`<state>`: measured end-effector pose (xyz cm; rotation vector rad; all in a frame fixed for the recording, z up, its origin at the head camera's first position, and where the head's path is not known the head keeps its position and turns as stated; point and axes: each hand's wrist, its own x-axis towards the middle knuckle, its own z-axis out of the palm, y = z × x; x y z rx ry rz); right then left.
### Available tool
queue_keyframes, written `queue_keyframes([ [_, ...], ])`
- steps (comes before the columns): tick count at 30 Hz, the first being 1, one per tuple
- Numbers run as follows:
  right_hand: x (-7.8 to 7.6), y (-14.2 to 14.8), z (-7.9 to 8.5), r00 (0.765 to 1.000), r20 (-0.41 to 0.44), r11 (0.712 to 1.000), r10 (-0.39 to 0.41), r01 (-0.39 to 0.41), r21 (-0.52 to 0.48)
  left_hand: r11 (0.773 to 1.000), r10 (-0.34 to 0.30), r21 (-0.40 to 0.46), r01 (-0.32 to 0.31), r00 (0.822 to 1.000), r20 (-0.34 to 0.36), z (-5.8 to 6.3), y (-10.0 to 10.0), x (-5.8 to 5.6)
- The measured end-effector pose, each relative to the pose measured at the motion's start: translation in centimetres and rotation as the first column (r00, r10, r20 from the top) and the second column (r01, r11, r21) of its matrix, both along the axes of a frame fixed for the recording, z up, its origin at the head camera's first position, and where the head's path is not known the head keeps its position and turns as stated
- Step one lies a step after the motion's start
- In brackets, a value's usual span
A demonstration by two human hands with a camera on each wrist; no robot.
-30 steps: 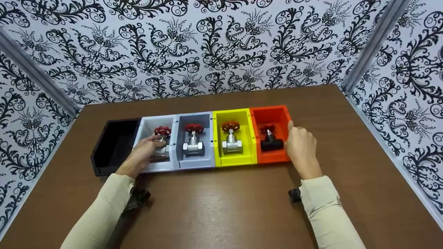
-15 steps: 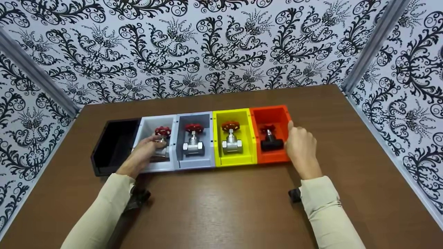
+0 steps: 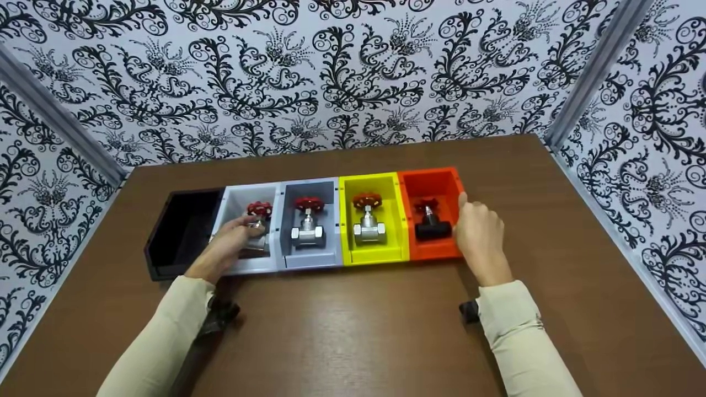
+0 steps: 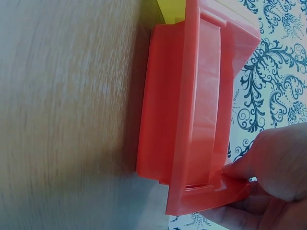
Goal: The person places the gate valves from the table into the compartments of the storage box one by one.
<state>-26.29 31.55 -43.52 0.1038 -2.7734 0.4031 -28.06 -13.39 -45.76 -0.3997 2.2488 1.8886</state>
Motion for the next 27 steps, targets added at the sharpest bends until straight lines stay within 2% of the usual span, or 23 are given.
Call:
queue_keyframes([
  [19, -0.04, 0.01, -0.25, 1.0, -0.024, 1.0, -0.007, 0.007, -0.004, 1.0, -0.014, -0.018, 0.015, 1.0, 0.011, 0.17, -0.09, 0.03],
  [27, -0.13, -0.12, -0.35, 0.998, -0.063, 1.0, -0.013, 0.012, -0.013, 0.992, -0.026, -0.126, 0.016, 0.997, -0.072, -0.05, -0.04, 0.02],
])
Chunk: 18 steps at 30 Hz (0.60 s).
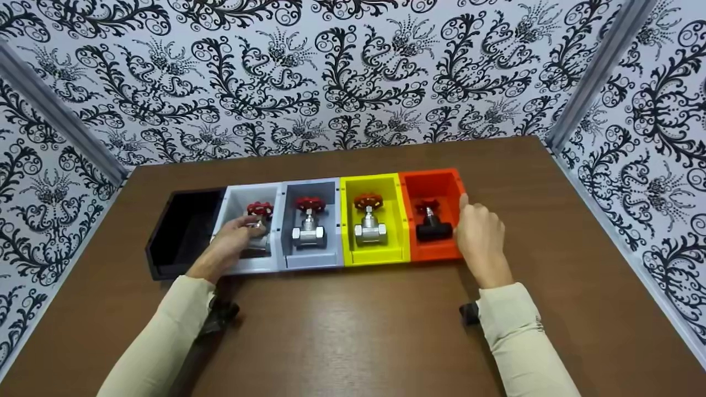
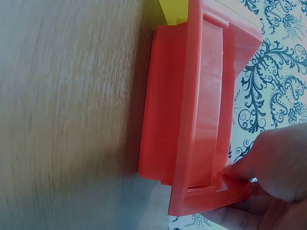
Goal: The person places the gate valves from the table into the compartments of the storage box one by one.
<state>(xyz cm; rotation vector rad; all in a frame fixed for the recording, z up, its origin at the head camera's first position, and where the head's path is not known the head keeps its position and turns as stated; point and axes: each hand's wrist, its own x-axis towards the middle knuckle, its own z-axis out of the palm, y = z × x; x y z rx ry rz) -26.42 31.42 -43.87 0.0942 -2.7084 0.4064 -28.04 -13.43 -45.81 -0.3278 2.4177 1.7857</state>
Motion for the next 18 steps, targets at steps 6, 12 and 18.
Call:
queue_keyframes([
  [6, -0.1, -0.02, -0.07, 1.0, -0.007, 1.0, -0.003, 0.003, -0.005, 1.0, -0.001, -0.02, 0.0, 1.0, -0.015, 0.06, 0.05, 0.1],
  [12, -0.1, 0.06, -0.05, 1.0, 0.001, 1.0, 0.004, -0.004, -0.002, 0.998, -0.014, -0.057, 0.012, 0.999, -0.031, -0.01, 0.19, 0.19],
  [18, -0.09, 0.11, -0.13, 1.0, 0.002, 1.0, 0.009, -0.009, 0.004, 0.995, -0.022, -0.095, 0.014, 0.996, -0.082, -0.27, 0.17, 0.21],
])
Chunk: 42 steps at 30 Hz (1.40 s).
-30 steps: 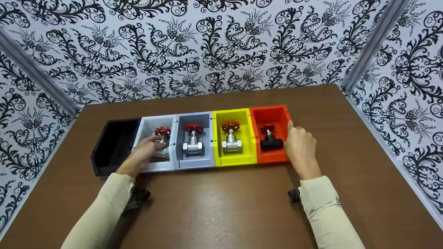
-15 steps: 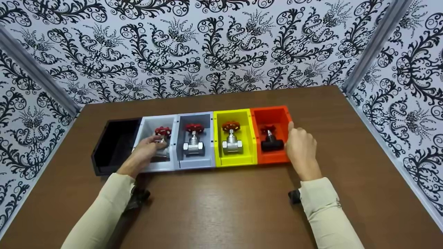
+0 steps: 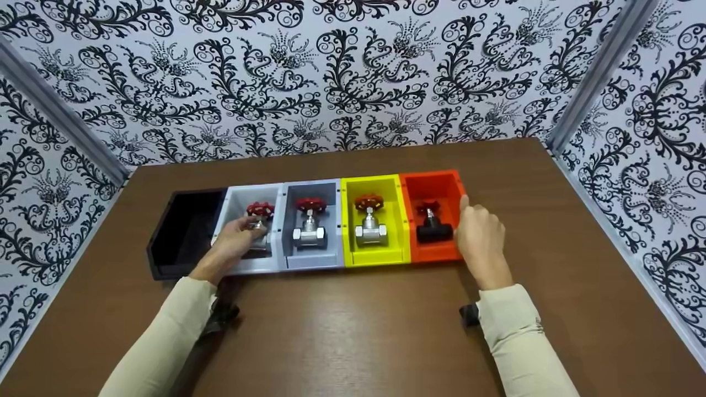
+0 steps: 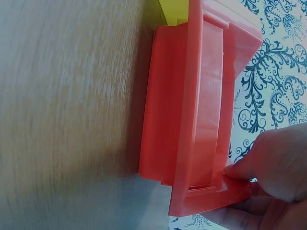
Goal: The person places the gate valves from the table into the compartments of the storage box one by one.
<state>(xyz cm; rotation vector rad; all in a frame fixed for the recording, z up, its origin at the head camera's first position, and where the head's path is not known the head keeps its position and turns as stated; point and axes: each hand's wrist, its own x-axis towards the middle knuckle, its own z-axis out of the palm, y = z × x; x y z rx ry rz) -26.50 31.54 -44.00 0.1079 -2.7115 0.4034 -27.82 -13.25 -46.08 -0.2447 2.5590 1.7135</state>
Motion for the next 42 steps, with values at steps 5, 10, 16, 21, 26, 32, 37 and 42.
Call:
queue_keyframes([
  [5, 0.01, -0.03, -0.03, 1.0, -0.001, 1.0, -0.002, 0.002, 0.001, 0.999, 0.006, -0.045, -0.007, 1.0, -0.022, -0.1, -0.01, 0.02],
  [10, 0.14, -0.04, -0.07, 1.0, -0.005, 1.0, -0.001, 0.001, 0.009, 0.998, 0.009, -0.057, -0.01, 1.0, -0.026, 0.0, 0.01, 0.08],
  [16, 0.28, 0.0, -0.05, 1.0, 0.0, 1.0, 0.007, -0.007, 0.014, 0.998, 0.014, -0.066, -0.016, 0.999, -0.035, -0.02, 0.01, 0.07],
  [21, 0.32, 0.04, -0.03, 1.0, 0.004, 1.0, 0.01, -0.01, 0.02, 0.998, 0.019, -0.061, -0.021, 0.999, -0.033, 0.01, 0.05, 0.14],
  [26, 0.37, 0.06, -0.11, 1.0, -0.018, 0.999, 0.022, -0.021, 0.03, 0.997, 0.022, -0.071, -0.024, 0.999, -0.032, 0.05, 0.09, 0.18],
  [32, 0.31, 0.02, -0.11, 0.999, -0.03, 0.999, 0.023, -0.022, 0.033, 0.996, 0.024, -0.085, -0.027, 0.999, -0.041, 0.11, 0.07, 0.23],
  [37, 0.31, 0.0, -0.07, 1.0, -0.02, 0.999, 0.02, -0.019, 0.033, 0.994, 0.015, -0.109, -0.021, 0.998, -0.055, 0.11, 0.06, 0.27],
  [42, 0.34, -0.01, -0.2, 0.999, -0.033, 0.999, 0.014, -0.013, 0.04, 0.99, 0.007, -0.139, -0.018, 0.997, -0.081, -0.14, -0.01, 0.22],
])
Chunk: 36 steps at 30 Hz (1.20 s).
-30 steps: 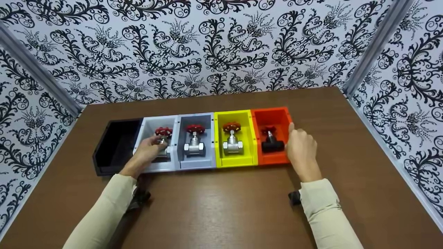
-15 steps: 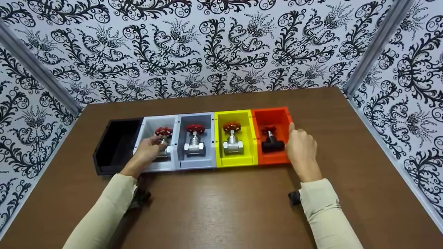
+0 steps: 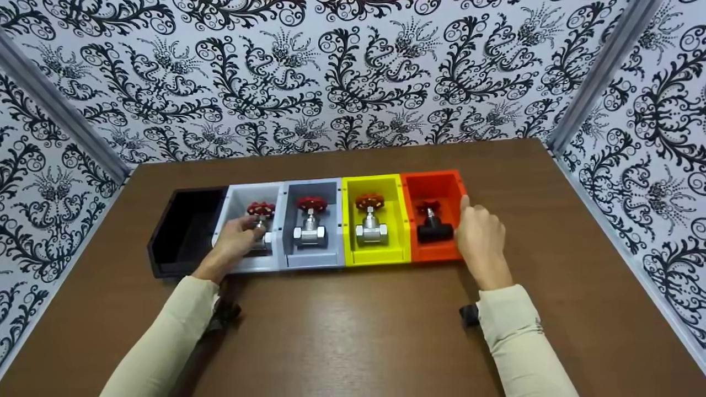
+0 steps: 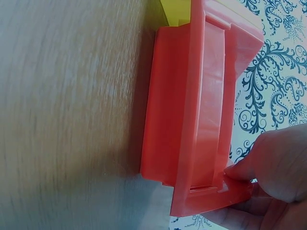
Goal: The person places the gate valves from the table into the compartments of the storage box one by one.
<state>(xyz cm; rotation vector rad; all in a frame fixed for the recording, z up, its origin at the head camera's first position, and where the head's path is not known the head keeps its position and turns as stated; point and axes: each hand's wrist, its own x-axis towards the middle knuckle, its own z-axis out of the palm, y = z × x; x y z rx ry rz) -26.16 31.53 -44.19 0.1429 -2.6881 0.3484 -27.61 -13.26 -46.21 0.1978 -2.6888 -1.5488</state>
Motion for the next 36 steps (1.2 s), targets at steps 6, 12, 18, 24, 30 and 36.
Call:
queue_keyframes([
  [6, -0.1, 0.0, 0.0, 1.0, 0.006, 1.0, -0.004, 0.004, -0.009, 1.0, 0.016, 0.001, -0.016, 1.0, 0.016, 0.1, 0.1, 0.1],
  [12, 0.0, 0.0, 0.2, 0.998, 0.056, 1.0, -0.006, 0.006, 0.003, 1.0, 0.018, -0.018, -0.018, 1.0, -0.004, 0.1, 0.1, 0.2],
  [18, 0.0, 0.1, 0.2, 0.998, 0.058, 1.0, 0.005, -0.005, 0.007, 0.996, 0.02, -0.085, -0.024, 0.999, -0.049, 0.2, 0.2, 0.4],
  [24, 0.1, 0.1, 0.3, 0.998, 0.057, 1.0, 0.012, -0.013, 0.005, 0.991, 0.032, -0.128, -0.037, 0.999, -0.039, 0.4, 0.3, 0.6],
  [30, 0.0, -0.1, 0.3, 0.999, 0.042, 1.0, 0.006, -0.006, -0.001, 0.987, 0.021, -0.161, -0.027, 0.999, -0.042, 0.6, 0.3, 0.7],
  [36, -0.1, 0.0, 0.3, 0.998, 0.059, 1.0, -0.002, 0.002, -0.012, 0.985, 0.001, -0.172, -0.006, 1.0, -0.026, 1.0, 0.4, 1.0],
])
